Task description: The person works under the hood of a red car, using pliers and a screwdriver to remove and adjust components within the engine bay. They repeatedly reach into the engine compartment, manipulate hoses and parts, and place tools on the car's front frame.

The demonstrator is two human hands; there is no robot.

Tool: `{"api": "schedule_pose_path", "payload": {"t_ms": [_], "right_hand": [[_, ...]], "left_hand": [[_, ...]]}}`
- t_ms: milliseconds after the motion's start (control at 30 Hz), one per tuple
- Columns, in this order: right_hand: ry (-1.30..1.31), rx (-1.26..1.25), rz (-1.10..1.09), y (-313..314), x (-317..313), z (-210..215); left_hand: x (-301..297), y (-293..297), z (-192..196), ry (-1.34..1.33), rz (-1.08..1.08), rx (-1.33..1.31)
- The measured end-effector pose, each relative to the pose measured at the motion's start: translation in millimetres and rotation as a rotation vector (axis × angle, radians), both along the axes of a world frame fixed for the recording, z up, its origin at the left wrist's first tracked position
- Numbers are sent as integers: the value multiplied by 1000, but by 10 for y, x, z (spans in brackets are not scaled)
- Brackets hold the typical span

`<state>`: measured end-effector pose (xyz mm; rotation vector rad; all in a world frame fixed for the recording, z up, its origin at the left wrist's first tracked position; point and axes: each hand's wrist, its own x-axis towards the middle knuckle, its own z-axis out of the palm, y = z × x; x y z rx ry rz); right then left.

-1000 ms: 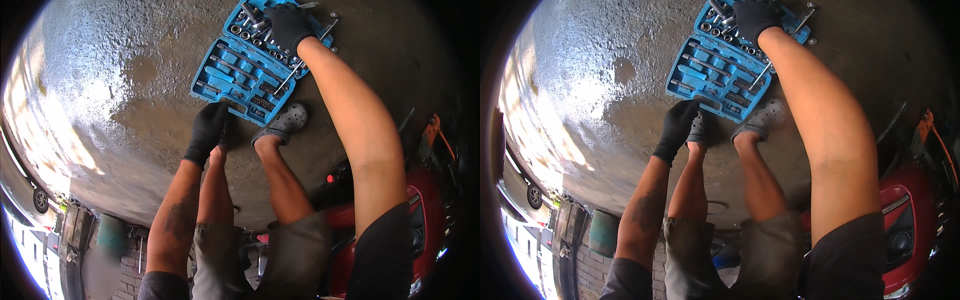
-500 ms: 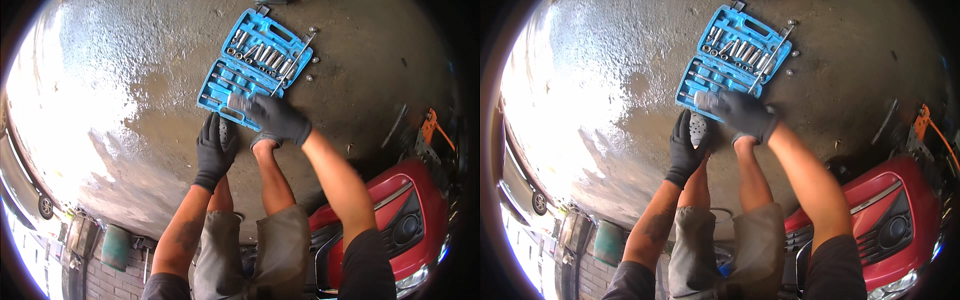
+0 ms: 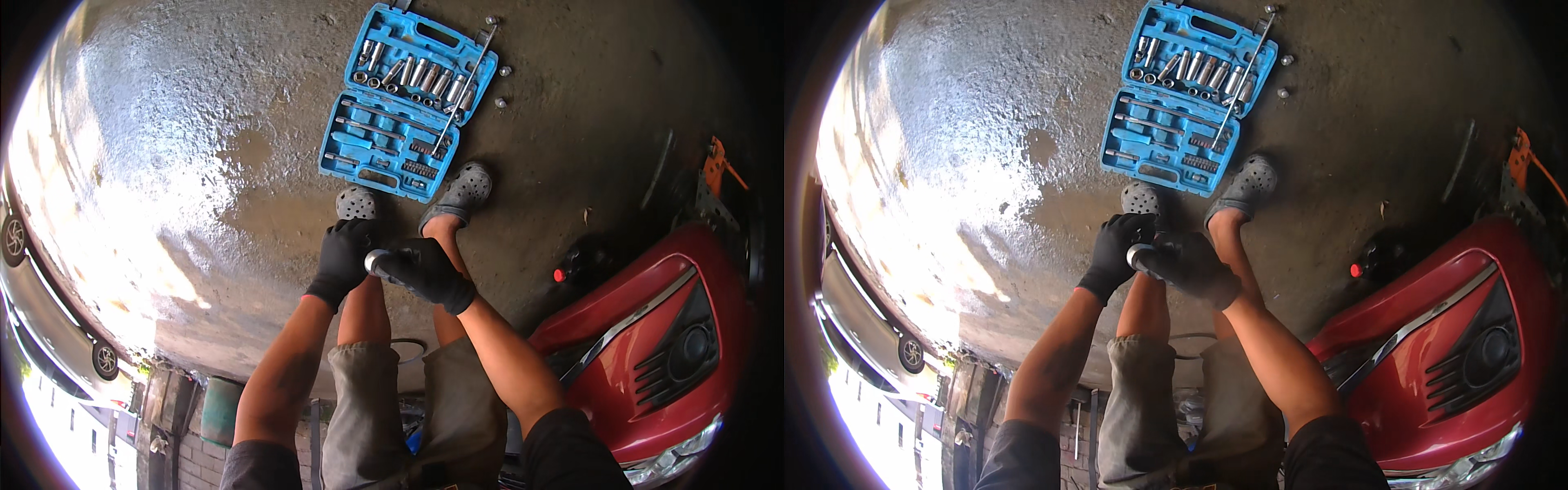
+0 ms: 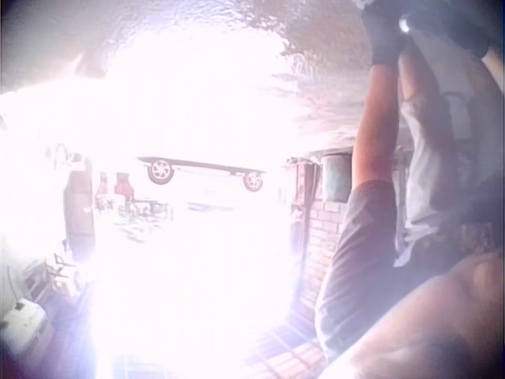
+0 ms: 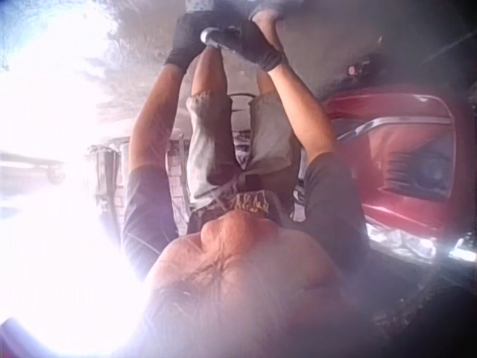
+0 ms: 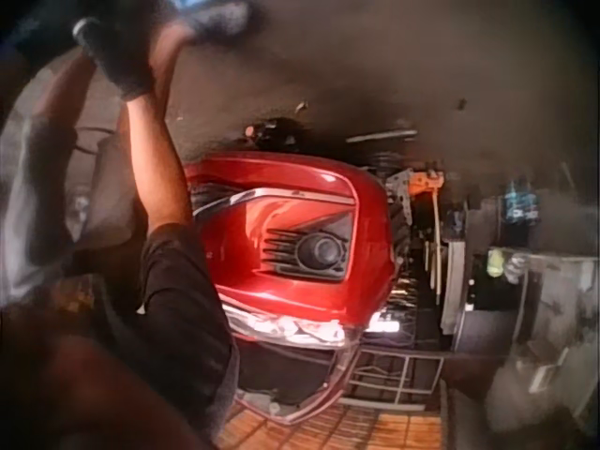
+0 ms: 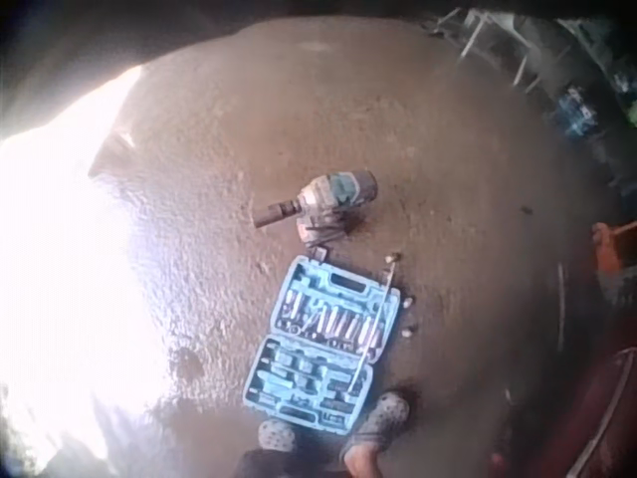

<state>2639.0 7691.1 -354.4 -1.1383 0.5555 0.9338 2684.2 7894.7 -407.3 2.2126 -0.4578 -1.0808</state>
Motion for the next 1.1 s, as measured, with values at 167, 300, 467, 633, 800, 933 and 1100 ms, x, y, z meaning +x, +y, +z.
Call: {"api": "schedule_pose_path", "payload": {"t_ms": [167, 300, 467, 633, 800, 933, 1100], "right_hand": [[-178, -47, -210, 135, 87, -207], [-290, -416, 45, -47, 159, -839], [-303, -819, 299, -204, 435, -1794], [-251, -1041, 656, -80, 731, -2053], [-371, -1129, 635, -44, 748, -2177], [-411, -1148, 704, 28, 924, -2146], [-361, -1018, 944, -227, 1125, -2133]], "left_hand": [[-264, 414, -288, 306, 104, 232], [84, 278, -164, 615, 282, 365], [-37, 333, -613, 629, 615, 220], [-91, 309, -808, 728, 849, 147], [-621, 417, -1635, 346, 904, -122], [-522, 415, -1895, 364, 910, -62], [145, -24, -1532, 581, 925, 232]]}}
